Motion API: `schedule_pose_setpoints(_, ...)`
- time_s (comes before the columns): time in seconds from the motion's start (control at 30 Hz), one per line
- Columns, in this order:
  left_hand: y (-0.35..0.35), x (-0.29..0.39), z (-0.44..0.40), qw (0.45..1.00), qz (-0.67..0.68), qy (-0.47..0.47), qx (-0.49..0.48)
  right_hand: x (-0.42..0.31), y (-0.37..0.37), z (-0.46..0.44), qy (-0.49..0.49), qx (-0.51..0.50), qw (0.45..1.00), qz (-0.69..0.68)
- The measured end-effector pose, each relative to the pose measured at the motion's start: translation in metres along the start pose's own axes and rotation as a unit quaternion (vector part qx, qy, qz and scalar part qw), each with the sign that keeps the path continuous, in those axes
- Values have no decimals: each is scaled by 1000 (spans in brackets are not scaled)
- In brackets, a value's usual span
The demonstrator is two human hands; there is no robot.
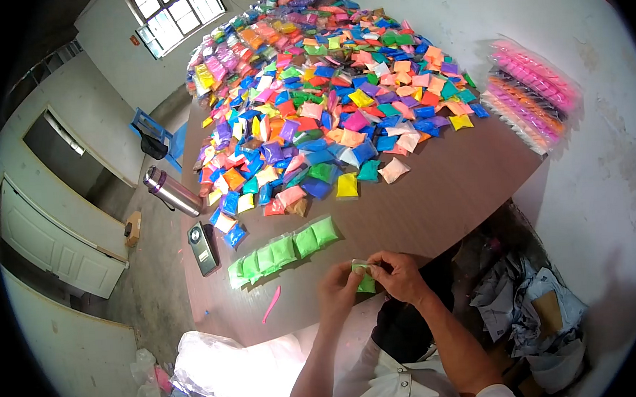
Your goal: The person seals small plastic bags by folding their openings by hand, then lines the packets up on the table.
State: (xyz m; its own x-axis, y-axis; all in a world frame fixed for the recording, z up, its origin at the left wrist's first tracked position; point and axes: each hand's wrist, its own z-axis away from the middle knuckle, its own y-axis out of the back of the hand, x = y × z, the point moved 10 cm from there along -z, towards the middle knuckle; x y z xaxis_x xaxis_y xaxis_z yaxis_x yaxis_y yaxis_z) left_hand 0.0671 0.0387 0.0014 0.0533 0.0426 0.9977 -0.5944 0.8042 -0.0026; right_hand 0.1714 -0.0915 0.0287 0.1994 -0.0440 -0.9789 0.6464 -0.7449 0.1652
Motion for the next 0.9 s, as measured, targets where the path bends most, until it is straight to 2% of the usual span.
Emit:
schedule_pose_setpoints(0.17,-4,-1,0,1000,-2,-4,-15,4,-3,1,26,-3,1000,10)
schedule_pose_setpoints(0.43,5,-9,-1,1000,2,-16,12,-11,0,-1,7,-6,998,62)
schedule_pose_setpoints(0.57,3,2,0,999,-15,-39,24,1,-1,-1,-14,-1,999,30)
schedule_pose_setpoints(0.67,2,-2,-1,998,-46,-48,13,0,3,0,8,33,999,9)
schedule_pose_setpoints(0.73,4,-4,-1,998,-54,-41,18,-5,5,0,28,52,997,45)
schedule_pose_setpoints(0.9,5,-6,-2,997,-48,-52,22,-13,2,1,20,6,998,65)
